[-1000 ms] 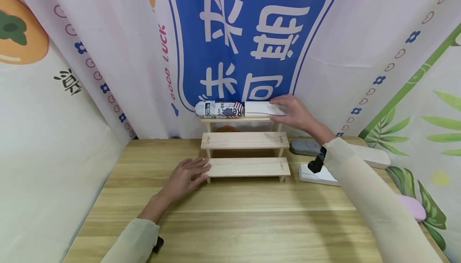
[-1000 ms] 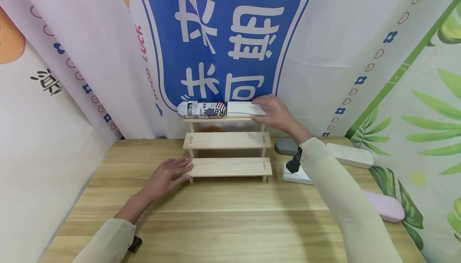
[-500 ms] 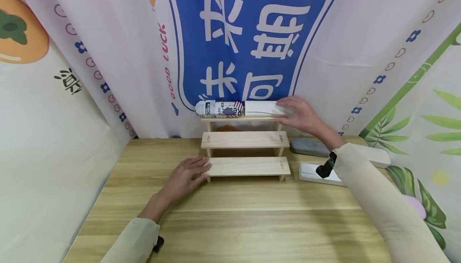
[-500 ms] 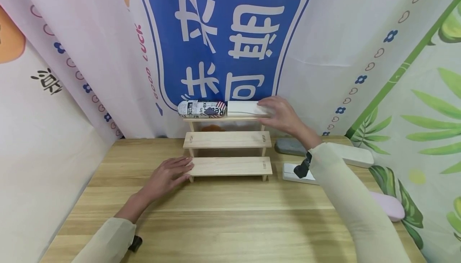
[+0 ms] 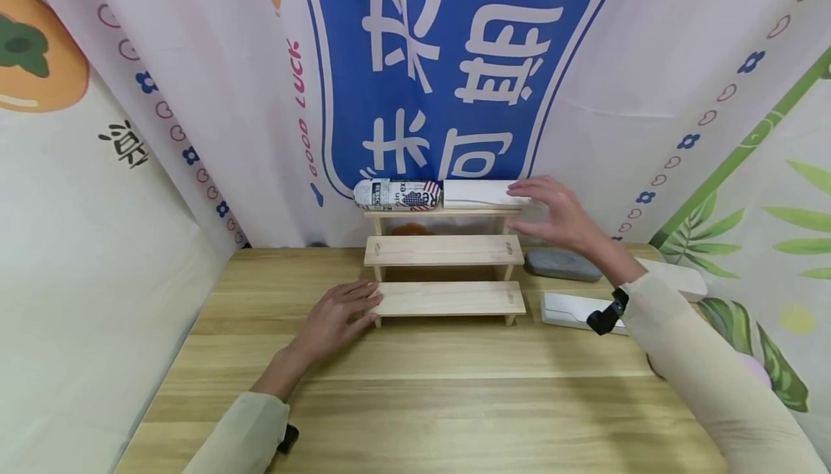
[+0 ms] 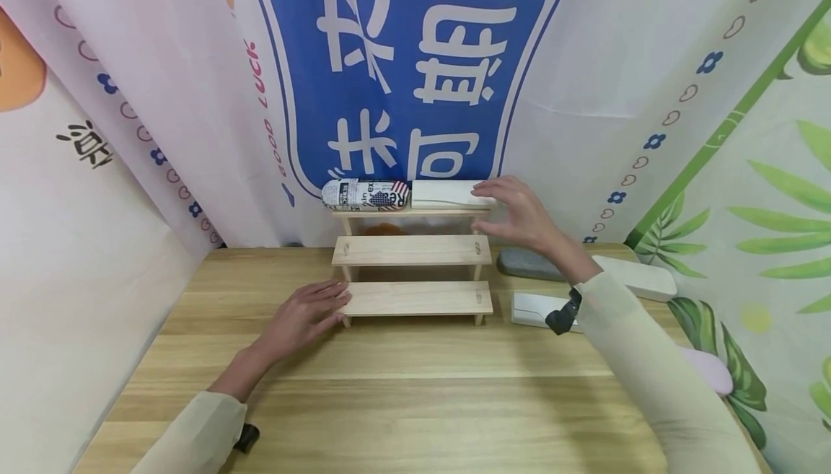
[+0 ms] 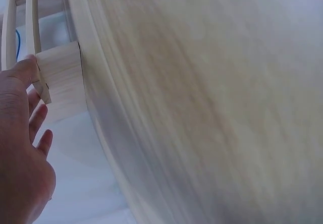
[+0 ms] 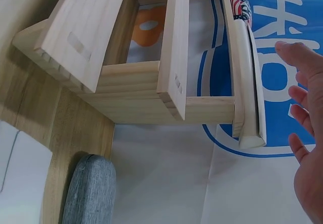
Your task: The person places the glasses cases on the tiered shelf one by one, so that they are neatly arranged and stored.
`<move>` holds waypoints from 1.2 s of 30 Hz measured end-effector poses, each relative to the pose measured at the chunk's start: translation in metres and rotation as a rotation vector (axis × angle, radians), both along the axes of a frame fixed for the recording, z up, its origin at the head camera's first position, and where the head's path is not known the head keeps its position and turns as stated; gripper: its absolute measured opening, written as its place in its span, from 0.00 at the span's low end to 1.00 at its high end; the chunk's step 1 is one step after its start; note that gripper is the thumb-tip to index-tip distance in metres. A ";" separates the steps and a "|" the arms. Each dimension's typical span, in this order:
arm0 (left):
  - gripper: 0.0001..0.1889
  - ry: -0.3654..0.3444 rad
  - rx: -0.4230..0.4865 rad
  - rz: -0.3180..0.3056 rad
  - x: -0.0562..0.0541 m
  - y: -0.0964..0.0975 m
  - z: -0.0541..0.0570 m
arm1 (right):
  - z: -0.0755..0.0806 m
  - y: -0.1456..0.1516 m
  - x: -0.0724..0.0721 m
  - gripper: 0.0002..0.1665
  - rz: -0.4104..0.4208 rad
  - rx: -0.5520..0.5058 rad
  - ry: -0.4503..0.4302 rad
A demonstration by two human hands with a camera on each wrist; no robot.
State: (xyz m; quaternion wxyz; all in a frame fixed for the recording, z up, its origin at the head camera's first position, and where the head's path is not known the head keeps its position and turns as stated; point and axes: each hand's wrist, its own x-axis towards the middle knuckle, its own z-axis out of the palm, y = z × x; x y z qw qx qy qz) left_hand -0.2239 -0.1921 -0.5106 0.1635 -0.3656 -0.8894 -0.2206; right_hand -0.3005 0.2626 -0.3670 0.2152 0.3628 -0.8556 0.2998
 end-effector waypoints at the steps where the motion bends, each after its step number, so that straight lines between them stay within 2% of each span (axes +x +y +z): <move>1: 0.21 -0.004 0.003 0.002 0.001 0.000 0.001 | -0.001 0.001 0.001 0.33 0.001 -0.002 0.006; 8: 0.21 -0.009 0.014 0.016 0.002 0.002 0.001 | -0.006 0.016 0.011 0.35 -0.021 -0.021 0.017; 18: 0.20 -0.021 0.016 0.026 0.003 0.003 0.003 | -0.015 0.036 0.025 0.39 -0.065 0.010 0.002; 36: 0.19 -0.027 -0.008 0.048 0.001 0.003 0.001 | -0.044 0.069 0.049 0.38 -0.160 0.039 -0.163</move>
